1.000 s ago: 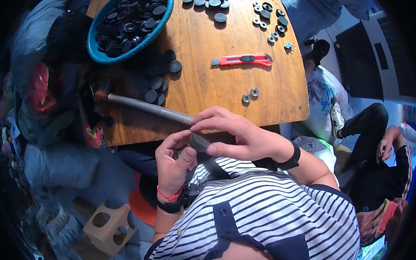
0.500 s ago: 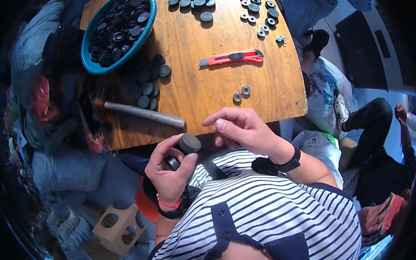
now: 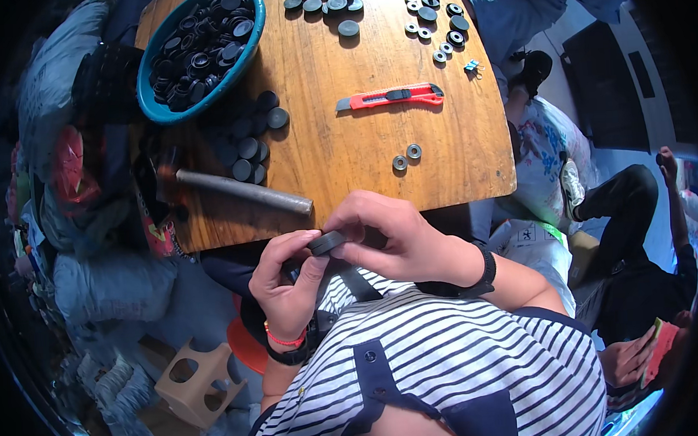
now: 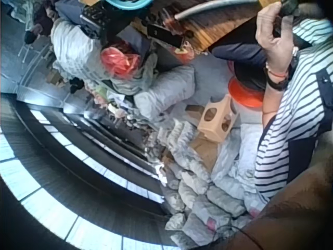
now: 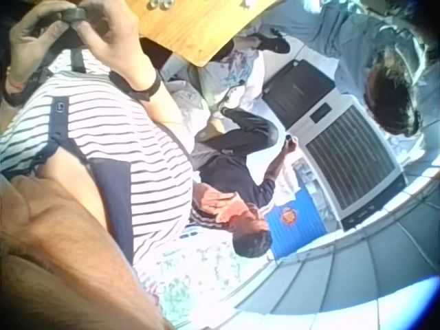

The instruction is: Manually fitting small plastic or rubber components together on a workbench.

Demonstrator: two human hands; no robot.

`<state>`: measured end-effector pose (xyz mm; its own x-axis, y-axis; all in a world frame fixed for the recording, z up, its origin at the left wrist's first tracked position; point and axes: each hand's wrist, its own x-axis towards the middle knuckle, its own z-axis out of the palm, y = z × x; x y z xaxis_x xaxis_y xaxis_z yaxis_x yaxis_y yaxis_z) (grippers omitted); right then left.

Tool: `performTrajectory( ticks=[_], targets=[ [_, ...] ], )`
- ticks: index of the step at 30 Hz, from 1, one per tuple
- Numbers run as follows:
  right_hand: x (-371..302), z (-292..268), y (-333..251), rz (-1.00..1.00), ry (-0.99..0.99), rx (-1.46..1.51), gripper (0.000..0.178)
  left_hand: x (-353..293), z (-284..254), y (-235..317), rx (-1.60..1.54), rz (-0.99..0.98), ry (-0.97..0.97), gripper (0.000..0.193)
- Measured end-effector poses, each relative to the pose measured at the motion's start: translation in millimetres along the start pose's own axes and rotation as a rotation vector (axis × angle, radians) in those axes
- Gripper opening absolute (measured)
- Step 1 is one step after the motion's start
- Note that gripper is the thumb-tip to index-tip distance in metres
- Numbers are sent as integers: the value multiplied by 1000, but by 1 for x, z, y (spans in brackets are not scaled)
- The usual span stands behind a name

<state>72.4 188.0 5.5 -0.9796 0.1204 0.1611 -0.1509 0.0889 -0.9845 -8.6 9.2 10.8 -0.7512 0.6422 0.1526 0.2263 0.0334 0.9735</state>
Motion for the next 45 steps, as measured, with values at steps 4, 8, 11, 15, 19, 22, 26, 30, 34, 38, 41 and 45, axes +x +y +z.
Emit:
performTrajectory(
  ticks=[4,8,11,15,19,22,26,30,34,38,41,45],
  targets=[
    [2,1,0,-147,26,-78,27,1,0,2,12,25,22,24],
    [3,1,-1,-206,27,-121,29,1,-1,-1,30,55,7,23],
    [4,2,0,-244,36,-142,28,4,-1,0,68,63,-22,22],
    [0,8,0,-212,87,-211,24,1,2,-6,-48,-38,-41,21],
    [2,4,11,25,60,-255,20,4,16,-18,-132,-266,75,24],
    [16,-23,21,162,3,-293,23,4,19,-32,-86,-318,55,33],
    [46,-101,42,393,161,-97,25,-8,12,-36,-119,-376,69,41],
    [82,-159,64,484,185,-470,26,-21,3,-47,-108,-470,-7,36],
    [109,-171,92,420,150,-652,25,-22,2,-44,-118,-481,-11,30],
    [145,-168,110,504,336,-146,40,-18,5,-41,-136,-501,-10,28],
    [156,-158,116,181,575,-850,44,-12,7,-37,-113,-472,-22,28],
    [162,-72,76,124,-29,-735,28,-14,3,-44,-118,-419,31,27]
  ],
)
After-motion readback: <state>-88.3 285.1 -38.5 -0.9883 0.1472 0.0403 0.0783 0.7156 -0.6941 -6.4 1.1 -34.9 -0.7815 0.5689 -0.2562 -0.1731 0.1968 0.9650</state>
